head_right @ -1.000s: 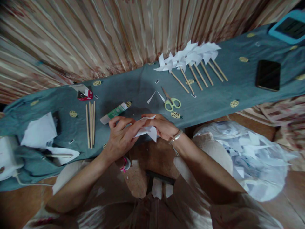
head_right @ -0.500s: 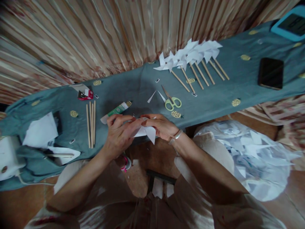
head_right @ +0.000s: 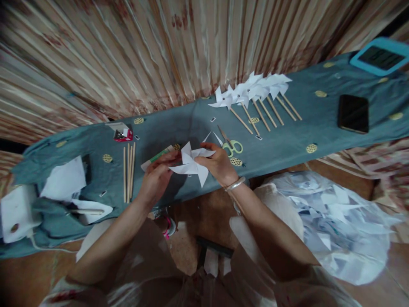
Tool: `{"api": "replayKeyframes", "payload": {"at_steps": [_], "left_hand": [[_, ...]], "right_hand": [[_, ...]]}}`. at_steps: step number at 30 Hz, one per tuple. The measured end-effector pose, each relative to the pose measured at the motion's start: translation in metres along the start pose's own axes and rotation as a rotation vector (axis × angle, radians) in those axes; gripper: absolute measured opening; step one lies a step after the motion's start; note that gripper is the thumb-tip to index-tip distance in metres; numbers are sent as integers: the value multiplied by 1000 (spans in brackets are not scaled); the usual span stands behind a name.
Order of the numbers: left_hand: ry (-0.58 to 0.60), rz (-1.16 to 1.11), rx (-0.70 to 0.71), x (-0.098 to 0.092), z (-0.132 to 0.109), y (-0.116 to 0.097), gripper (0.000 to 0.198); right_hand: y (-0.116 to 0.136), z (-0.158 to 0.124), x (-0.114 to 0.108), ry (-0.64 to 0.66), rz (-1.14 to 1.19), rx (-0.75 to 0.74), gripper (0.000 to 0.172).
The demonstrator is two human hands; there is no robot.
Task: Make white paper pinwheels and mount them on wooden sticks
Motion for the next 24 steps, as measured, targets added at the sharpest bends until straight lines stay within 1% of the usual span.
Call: {"api": "replayKeyframes", "payload": {"at_steps": [1, 2, 3, 5, 9, 15, 21, 24], "left_hand": [[13, -104, -89, 2, -1, 2, 29], [30, -174, -155, 5, -2, 2, 32], [43, -208, -200, 7, -3, 3, 37], [74, -189, -230, 10, -4, 2, 43], [123, -56, -221, 11, -5, 5, 36], [41, 10, -160, 7, -3, 10, 32], [34, 8, -150, 7, 0, 13, 30], [28, 14, -161, 6, 1, 16, 29]], "right_hand": [[1, 0, 1, -5, -53, -37, 58], [3, 0, 2, -10, -109, -68, 58], [4, -1, 3, -15, -165, -94, 58], [7, -4, 8, -19, -272, -133, 59], [12, -9, 20, -6, -415, -189, 60], [13, -13, 27, -47, -507, -315, 54], [11, -18, 26, -79, -658, -405, 55], [11, -19, 26, -78, -663, -471, 55]]}}
Point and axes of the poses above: each hand's wrist, its own z-axis towards the middle knuckle, its own x-axis out of the palm, y = z × x, the point moved 4 cm from there along z, towards the middle knuckle, and after that the axes turned 4 degrees about -y, right-handed, at the moved point
